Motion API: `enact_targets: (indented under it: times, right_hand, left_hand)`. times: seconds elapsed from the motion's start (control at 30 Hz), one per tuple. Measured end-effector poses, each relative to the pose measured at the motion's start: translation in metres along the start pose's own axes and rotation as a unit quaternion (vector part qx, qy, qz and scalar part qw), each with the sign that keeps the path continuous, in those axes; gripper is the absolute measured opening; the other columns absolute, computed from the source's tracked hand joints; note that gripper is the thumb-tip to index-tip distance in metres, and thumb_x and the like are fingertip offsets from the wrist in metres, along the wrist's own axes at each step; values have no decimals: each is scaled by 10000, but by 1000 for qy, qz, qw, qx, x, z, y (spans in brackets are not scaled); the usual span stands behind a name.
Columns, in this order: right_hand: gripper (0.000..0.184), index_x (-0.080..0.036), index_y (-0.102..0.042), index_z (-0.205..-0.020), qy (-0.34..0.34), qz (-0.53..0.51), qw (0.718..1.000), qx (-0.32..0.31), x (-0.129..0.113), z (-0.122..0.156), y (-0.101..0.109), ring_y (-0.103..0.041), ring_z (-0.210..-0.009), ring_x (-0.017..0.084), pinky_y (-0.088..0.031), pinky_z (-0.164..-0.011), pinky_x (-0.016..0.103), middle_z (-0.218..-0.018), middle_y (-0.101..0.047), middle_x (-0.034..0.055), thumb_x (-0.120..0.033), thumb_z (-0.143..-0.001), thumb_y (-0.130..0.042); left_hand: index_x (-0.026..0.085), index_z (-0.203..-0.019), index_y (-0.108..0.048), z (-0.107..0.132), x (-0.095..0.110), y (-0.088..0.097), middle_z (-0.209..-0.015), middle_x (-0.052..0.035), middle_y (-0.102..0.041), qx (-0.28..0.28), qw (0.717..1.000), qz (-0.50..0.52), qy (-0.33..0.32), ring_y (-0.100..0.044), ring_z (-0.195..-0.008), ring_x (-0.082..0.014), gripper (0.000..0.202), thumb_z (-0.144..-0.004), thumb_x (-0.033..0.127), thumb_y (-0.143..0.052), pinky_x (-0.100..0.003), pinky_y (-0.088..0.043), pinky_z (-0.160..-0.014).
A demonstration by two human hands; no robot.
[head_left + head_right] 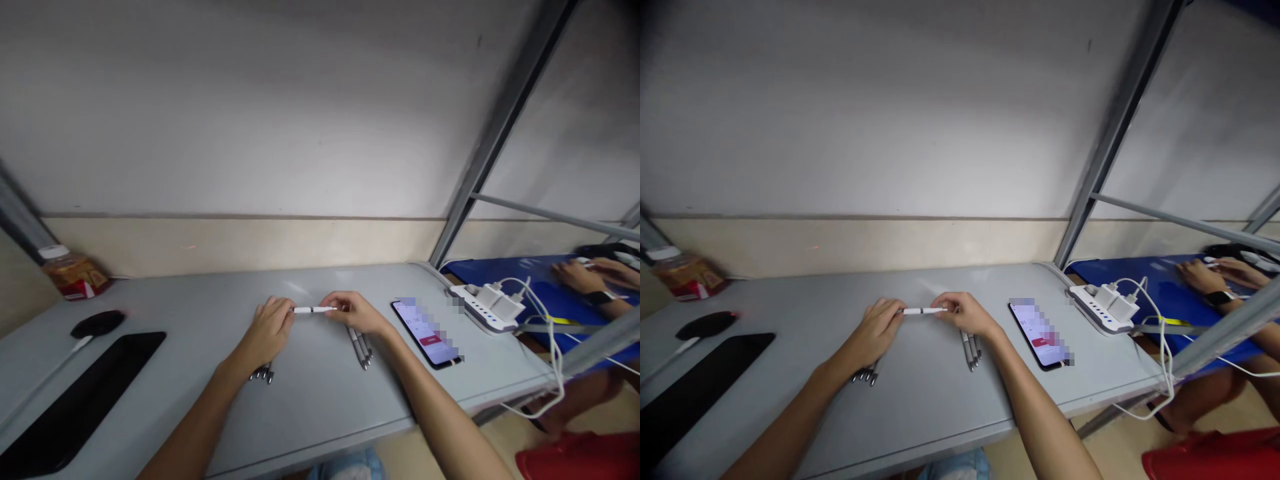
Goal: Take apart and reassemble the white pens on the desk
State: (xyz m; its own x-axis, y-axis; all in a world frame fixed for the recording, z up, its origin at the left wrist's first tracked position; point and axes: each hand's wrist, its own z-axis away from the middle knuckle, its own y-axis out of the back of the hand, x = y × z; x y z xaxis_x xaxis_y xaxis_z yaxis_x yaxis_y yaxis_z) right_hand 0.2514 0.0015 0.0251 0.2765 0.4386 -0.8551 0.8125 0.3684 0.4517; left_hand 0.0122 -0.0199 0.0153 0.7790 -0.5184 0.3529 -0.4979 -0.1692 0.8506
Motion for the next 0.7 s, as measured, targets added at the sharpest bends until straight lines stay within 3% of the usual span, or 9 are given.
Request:
enact_targets:
  times: [0.13, 0.23, 0.3, 0.4, 0.5, 0.63, 0.7]
  right_hand:
    - [460, -137, -607, -666, -37, 31, 999, -15, 2, 0, -1, -386, -521, 91, -302, -533, 234, -551, -483, -21, -457, -936, -414]
    - [312, -160, -643, -933, -27, 1, 1000, 5, 2, -1, -2, -426, -564, 99, -325, -545, 224, -623, -502, -31, -453, -863, -560]
    - [378, -193, -603, -1082, -9, -17, 1000, 11, 2, -1, -2, -456, -605, 103, -346, -566, 216, -687, -520, -36, -400, -776, -683]
    - [252, -174, -626, -942, -12, -9, 1000, -7, 4, -1, -2, -451, -578, 97, -343, -556, 217, -650, -527, -33, -395, -820, -630]
    - [382, -146, -612, -760, -40, 12, 999, -19, 5, 0, -3, -429, -527, 95, -338, -538, 227, -573, -519, -20, -451, -922, -449]
    - [341, -173, -605, -1023, -18, -3, 1000, 15, 4, -1, -2, -444, -560, 93, -341, -534, 207, -630, -508, -48, -443, -816, -634]
    - [346, -179, -602, -1031, -18, 1, 1000, 15, 4, -1, -2, -440, -556, 91, -332, -521, 202, -628, -508, -52, -439, -808, -645]
  left_hand:
    - [203, -876, -534, -1, 1, -1, -854, -17, -575, -3, 1000, 4, -6, -496, -889, -196, 231, -957, 244, -322, -337, -358, -787]
    - [199, -870, -534, -1, 0, -2, -846, -23, -567, -3, 1000, 0, -7, -499, -881, -199, 225, -948, 237, -327, -337, -371, -782]
    - [197, -866, -531, -1, 0, -3, -845, -28, -559, -5, 1000, -3, -5, -502, -871, -199, 214, -940, 229, -333, -336, -380, -774]
    - [193, -858, -527, -1, -1, -4, -846, -31, -549, -8, 1000, 4, -5, -505, -851, -194, 201, -932, 223, -343, -330, -396, -762]
    - [193, -846, -524, -1, 0, -3, -842, -29, -545, -2, 1000, 18, -11, -511, -840, -185, 197, -930, 223, -349, -322, -410, -761]
    - [197, -855, -535, -1, 0, -3, -831, -27, -546, 7, 1000, 26, -10, -520, -823, -182, 204, -931, 225, -348, -321, -422, -757]
    - [198, -869, -543, -1, 1, -3, -838, -31, -554, 8, 1000, 25, -11, -525, -833, -187, 202, -927, 224, -351, -326, -426, -763]
